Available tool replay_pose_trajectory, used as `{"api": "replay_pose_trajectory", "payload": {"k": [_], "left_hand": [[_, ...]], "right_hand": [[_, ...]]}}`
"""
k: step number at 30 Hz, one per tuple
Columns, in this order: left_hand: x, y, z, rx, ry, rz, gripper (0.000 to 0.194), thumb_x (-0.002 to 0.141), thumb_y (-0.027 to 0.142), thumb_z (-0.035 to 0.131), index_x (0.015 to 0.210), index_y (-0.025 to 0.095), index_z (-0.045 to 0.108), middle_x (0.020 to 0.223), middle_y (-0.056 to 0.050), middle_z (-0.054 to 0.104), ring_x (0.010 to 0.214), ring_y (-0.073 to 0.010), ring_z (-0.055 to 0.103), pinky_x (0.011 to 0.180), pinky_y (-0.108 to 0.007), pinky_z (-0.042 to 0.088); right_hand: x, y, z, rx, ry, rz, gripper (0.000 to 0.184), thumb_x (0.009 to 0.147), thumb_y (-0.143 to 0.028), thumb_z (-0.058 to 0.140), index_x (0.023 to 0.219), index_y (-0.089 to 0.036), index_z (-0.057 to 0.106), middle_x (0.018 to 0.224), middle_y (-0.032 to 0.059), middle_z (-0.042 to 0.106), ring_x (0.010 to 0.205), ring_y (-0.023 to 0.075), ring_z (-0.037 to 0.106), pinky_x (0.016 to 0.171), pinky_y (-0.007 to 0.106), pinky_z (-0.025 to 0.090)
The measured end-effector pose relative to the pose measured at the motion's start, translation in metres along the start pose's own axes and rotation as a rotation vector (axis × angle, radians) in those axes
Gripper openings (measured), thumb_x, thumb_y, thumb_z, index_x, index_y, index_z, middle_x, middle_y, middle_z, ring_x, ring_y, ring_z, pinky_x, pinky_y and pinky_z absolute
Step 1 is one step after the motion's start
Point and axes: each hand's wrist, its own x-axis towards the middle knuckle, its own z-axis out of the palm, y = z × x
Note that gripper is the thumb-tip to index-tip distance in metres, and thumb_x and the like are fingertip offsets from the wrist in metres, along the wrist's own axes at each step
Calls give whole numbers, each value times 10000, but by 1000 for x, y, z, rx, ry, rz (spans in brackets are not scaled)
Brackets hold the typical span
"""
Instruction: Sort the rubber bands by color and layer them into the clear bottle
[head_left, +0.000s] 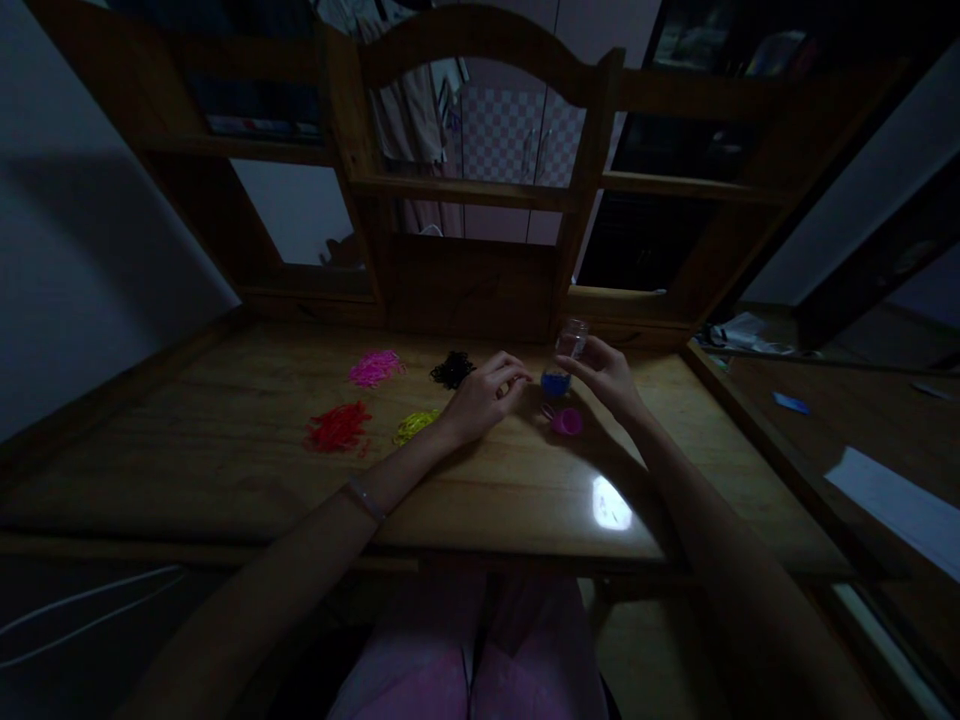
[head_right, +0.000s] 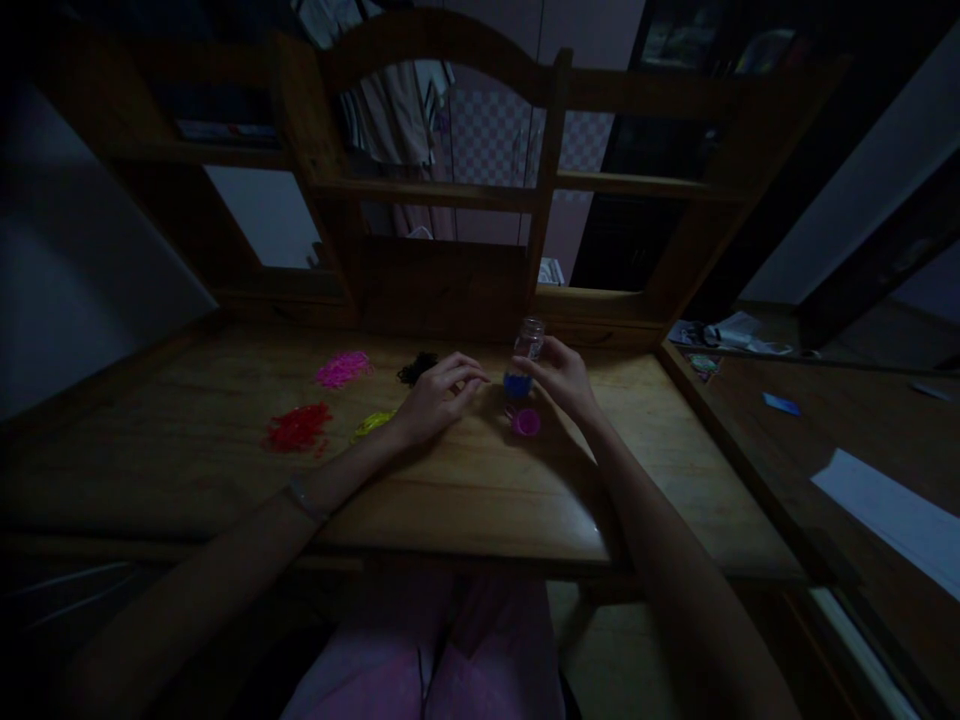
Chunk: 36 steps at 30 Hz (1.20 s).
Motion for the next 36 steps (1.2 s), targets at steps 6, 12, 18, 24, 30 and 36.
{"api": "replay_pose_trajectory", "payload": {"k": [6, 12, 18, 24, 30, 36], "left_hand": [[0, -2, 0, 8, -32, -6, 214, 947, 212, 477, 1009, 207, 681, 1031, -53, 613, 877, -154, 609, 751, -280, 517], [0, -2, 0, 15, -44, 0, 216, 942, 202, 479, 998, 204, 687, 1025, -51, 621, 896, -154, 616, 769, -271, 506], [-1, -3, 1, 37, -72, 1, 225, 952, 216, 465, 994, 183, 683, 1015, -51, 628, 867, -146, 611, 785, -279, 490], [-1, -3, 0, 43, -102, 9, 222, 952, 215, 464, 990, 172, 679, 1021, -57, 623, 893, -155, 600, 803, -286, 483], [-1, -3, 0, 47, -128, -1, 227, 951, 209, 460, 1004, 176, 679, 1024, -52, 619, 868, -146, 602, 801, -284, 480], [-1, -4, 1, 53, -138, -14, 230, 947, 206, 456, 992, 177, 680, 1032, -50, 625, 861, -143, 608, 799, -277, 477]], "right_hand": [[-2, -6, 1, 91, -55, 56, 450, 723, -483, 755, 1089, -233, 677, 1064, 54, 713, 1032, 256, 659, 961, 442, 509], [-2, -7, 1, 95, -34, 50, 440, 731, -473, 753, 1095, -239, 676, 1054, 43, 712, 971, 235, 673, 936, 414, 520], [-1, -4, 1, 37, -2, 3, 462, 743, -496, 731, 1114, -232, 652, 1077, 50, 703, 993, 226, 660, 933, 403, 517], [-1, -2, 3, -46, 2, 11, 440, 747, -505, 720, 1067, -209, 662, 1030, 59, 711, 925, 224, 674, 857, 382, 543], [-3, -9, 3, -82, -7, -42, 430, 767, -509, 704, 1076, -215, 651, 1025, 51, 703, 934, 218, 669, 860, 367, 539], [-5, -13, 4, -111, -12, -106, 431, 801, -509, 672, 1120, -222, 635, 1067, 54, 695, 985, 225, 656, 906, 386, 518]]}}
